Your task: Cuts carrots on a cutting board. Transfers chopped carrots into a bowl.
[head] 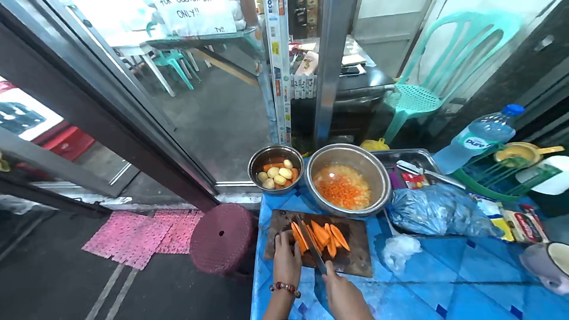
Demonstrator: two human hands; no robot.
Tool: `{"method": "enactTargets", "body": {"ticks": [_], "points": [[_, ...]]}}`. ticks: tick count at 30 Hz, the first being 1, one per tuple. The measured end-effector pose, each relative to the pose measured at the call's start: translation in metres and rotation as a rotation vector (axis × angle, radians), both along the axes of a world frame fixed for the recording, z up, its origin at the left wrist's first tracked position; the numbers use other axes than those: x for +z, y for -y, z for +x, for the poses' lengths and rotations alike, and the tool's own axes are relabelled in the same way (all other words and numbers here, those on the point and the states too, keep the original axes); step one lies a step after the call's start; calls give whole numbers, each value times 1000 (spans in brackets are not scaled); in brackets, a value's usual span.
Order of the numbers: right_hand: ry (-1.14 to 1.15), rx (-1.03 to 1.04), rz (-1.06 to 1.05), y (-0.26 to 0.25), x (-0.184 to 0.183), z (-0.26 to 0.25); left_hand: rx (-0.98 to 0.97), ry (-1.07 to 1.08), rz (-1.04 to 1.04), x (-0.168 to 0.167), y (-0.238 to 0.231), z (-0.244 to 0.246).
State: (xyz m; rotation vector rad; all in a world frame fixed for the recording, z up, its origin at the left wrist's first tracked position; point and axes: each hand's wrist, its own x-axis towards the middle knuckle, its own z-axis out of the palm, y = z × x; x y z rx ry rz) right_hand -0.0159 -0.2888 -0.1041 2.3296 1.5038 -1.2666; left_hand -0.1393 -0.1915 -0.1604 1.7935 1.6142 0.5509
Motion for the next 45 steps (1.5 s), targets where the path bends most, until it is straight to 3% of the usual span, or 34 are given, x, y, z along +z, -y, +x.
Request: {"method": "enactTargets", "body": {"ticks": [7,17,23,26,31,33,37,45], "points": [[61,-99,0,1,2,-20,-237,-68,-73,2,-29,-7],[169,-28,-46,-4,13,-27,-302,-145,-121,13,-36,-7],[148,-24,-99,-16,16,-32,-220,-75,-53,3,-28,-7],[73,-85,-12,-6,-5,-23,-209,-52,-46,1,-27,-6],[-270,-240,72,-4,-30,2,-170,-23,-28,-1,-23,-6],[-231,-162,36,-8,-19,10,-170,8,-5,-4,-24,-7],[111,36,-56,-12,13,-9,-167,8,40,1,-23,-9],[4,19,-188,-26,63,-3,-241,-27,69,4,-23,-17]]}}
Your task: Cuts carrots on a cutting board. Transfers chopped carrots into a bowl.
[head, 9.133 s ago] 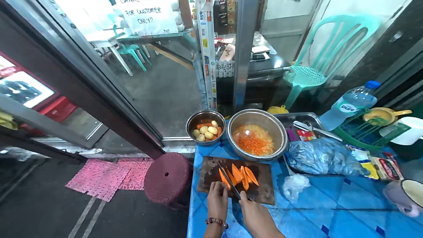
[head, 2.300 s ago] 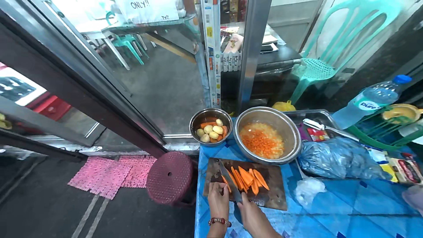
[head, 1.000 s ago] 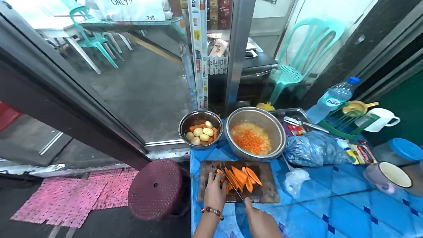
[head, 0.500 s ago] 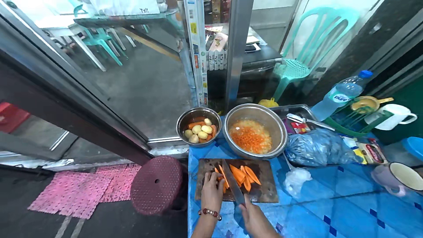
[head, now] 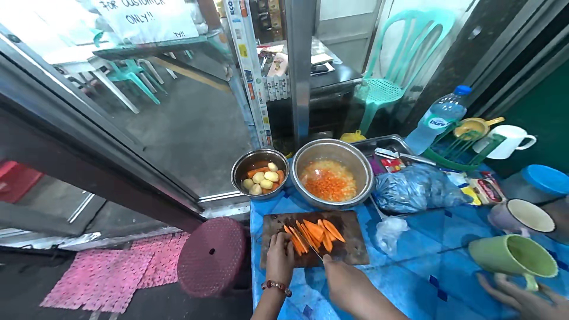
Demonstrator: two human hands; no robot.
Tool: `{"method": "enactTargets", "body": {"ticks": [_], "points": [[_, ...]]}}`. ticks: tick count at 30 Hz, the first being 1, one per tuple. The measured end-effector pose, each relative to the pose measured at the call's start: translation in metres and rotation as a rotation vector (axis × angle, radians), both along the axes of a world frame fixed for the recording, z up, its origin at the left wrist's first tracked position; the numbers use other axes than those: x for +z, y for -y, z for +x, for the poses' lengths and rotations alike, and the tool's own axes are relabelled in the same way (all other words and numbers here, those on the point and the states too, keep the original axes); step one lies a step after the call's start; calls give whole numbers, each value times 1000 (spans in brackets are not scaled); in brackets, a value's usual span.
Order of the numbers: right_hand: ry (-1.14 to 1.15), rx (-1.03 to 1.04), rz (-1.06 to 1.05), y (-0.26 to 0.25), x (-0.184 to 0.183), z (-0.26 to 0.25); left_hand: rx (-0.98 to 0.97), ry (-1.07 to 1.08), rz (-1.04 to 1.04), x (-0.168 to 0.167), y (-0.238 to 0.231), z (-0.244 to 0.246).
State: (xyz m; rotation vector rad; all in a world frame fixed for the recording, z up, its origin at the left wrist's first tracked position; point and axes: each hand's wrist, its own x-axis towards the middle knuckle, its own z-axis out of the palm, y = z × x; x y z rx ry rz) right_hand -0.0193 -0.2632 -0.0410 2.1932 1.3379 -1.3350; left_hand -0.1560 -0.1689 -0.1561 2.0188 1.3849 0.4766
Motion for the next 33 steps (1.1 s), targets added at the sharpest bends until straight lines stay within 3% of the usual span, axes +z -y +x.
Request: {"method": "enactTargets", "body": {"ticks": [3,8,12,15,22,25,33], "points": [[17,-27,51,-8,-8,-10,-48,-28,-13,2,-1,-1],[48,-90,173,1,-52,-19,-74,31,-42,-4,-2,-7],[84,-38,83,17,-17,-17,-82,34,-76,-4,-6,-11],[64,-14,29,22,-3,-10,-210,-119,8,8,-13,-8],[-81,-162,96,28,-44,-4,-467,-246,96,19,-21,-3],[-148,-218,108,31,-56,0,-621,-259,178,-2,-16,-15],[-4,-121,232,39,-48,0,-622,-184,319,-20,-11,-25]]}}
